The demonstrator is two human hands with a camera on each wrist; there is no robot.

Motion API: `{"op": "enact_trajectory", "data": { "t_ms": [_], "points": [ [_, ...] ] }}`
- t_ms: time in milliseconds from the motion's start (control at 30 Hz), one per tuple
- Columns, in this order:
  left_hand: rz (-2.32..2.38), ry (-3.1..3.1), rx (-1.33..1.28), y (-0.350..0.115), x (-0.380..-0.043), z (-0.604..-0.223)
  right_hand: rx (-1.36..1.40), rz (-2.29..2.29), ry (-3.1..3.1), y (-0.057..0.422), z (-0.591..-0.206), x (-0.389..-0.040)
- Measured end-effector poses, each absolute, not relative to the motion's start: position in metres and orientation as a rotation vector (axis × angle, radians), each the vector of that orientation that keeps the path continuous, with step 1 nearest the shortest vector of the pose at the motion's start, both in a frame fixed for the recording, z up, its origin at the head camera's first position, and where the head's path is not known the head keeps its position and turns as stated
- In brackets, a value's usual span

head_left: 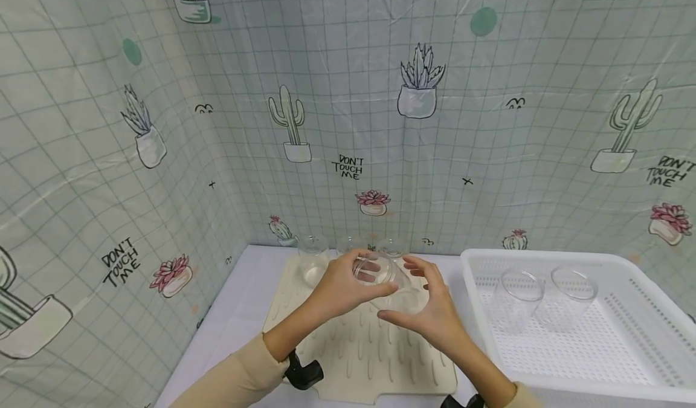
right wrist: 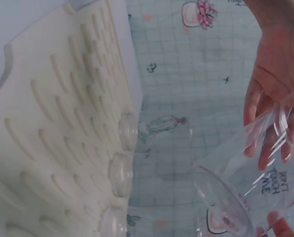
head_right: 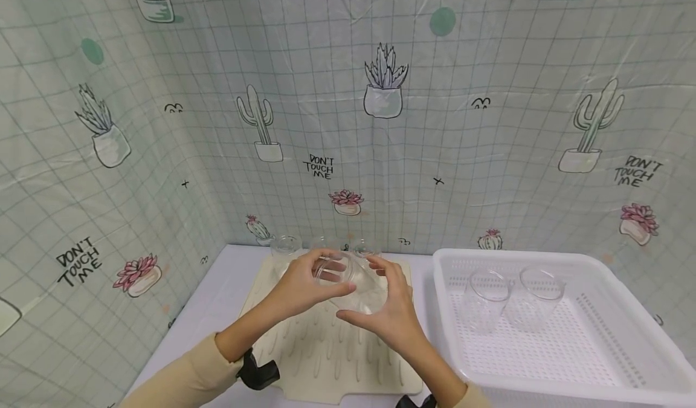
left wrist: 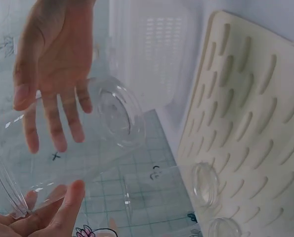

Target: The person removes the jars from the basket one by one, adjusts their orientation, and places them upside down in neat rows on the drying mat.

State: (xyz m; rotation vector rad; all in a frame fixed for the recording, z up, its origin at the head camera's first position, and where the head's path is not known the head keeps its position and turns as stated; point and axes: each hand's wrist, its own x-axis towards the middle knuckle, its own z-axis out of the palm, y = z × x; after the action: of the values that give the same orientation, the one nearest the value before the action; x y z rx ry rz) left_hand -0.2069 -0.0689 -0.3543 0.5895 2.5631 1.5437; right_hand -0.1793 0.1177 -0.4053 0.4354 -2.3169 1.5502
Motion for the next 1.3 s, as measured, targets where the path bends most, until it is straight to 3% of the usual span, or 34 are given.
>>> {"op": "enact_trajectory", "data": {
  "t_ms": [400,800,1067,1300],
  "points": [
    [1.715,2.485,0.576,-0.085,-0.21,-0.354,0.12,2.372,-2.049,0.115,-0.42,-0.178],
    [1.846,2.465,0.623,-0.084,-0.214,-0.356,0.166,3.211,-1.005,0.097,-0.437,-0.178],
    [1.91,2.426,0.654,-0.076,-0.199,-0.349,0.036,3.387,-0.402,0.082,-0.437,-0.18],
    [2.002,2.386,0.709,-0.072,-0.192,-0.35,0.005,3.397,-0.241,0.075,-0.432,-0.182]
  ]
}}
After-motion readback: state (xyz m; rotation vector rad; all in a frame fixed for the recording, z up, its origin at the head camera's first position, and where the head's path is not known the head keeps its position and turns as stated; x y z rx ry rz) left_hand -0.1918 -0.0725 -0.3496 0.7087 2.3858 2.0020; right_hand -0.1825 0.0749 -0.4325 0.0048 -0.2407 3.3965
